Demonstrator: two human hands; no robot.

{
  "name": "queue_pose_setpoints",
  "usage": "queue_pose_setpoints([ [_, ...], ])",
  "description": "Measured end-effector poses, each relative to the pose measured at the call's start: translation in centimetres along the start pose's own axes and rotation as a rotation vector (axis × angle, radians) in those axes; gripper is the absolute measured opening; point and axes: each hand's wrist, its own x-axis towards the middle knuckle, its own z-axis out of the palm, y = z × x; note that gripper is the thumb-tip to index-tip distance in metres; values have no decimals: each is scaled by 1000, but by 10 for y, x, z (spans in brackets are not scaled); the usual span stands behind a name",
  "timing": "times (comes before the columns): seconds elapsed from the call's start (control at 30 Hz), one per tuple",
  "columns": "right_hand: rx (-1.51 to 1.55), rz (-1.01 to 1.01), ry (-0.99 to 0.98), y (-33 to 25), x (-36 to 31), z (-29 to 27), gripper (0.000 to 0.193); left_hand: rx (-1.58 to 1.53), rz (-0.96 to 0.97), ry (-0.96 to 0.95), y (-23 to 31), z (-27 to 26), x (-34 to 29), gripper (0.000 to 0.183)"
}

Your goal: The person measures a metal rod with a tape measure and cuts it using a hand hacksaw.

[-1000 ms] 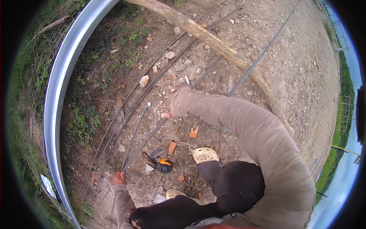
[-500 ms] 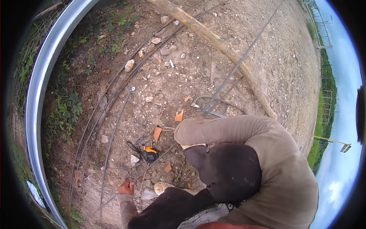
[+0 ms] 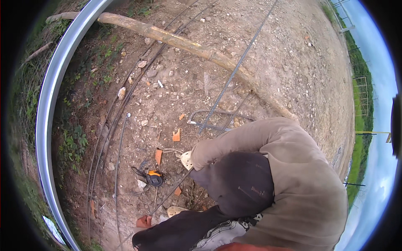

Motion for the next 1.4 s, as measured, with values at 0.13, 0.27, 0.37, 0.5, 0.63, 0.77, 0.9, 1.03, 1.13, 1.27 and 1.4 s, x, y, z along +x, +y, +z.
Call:
queue_pose_setpoints([
  [0.13,85,-219,-280,-13,-22,-41,28,52,-23,110,-76,39,-33,45],
  [0.27,168,110,-435,1,-7,-6,31,-112,0,44,-29,48,-15,44],
  [0.37,97,80,-327,-7,-11,-10,30,-117,-3,-36,-24,39,-33,45],
  [0.5,-10,-315,-239,12,-21,-7,28,-131,-73,12,-4,41,-30,48],
  [0.63,-136,-147,-9,2,-7,-21,32,-23,70,199,-19,14,-4,46],
  [0.77,201,-50,89,9,33,-57,46,-62,2,169,-30,-37,25,49],
  [0.9,135,88,6,-12,18,-84,57,-44,-31,136,-10,-46,16,52],
  [1.03,29,-28,110,-15,15,-46,57,13,-10,307,-23,-31,-10,52],
  [1.13,1175,-396,340,24,50,46,45,-88,-63,308,-18,-44,21,45],
  [1.27,479,-54,741,-66,-3,-40,13,50,-55,345,-78,-36,-2,46],
  [1.4,-230,103,-426,-72,5,-68,18,-7,22,272,-66,-31,-11,52],
])
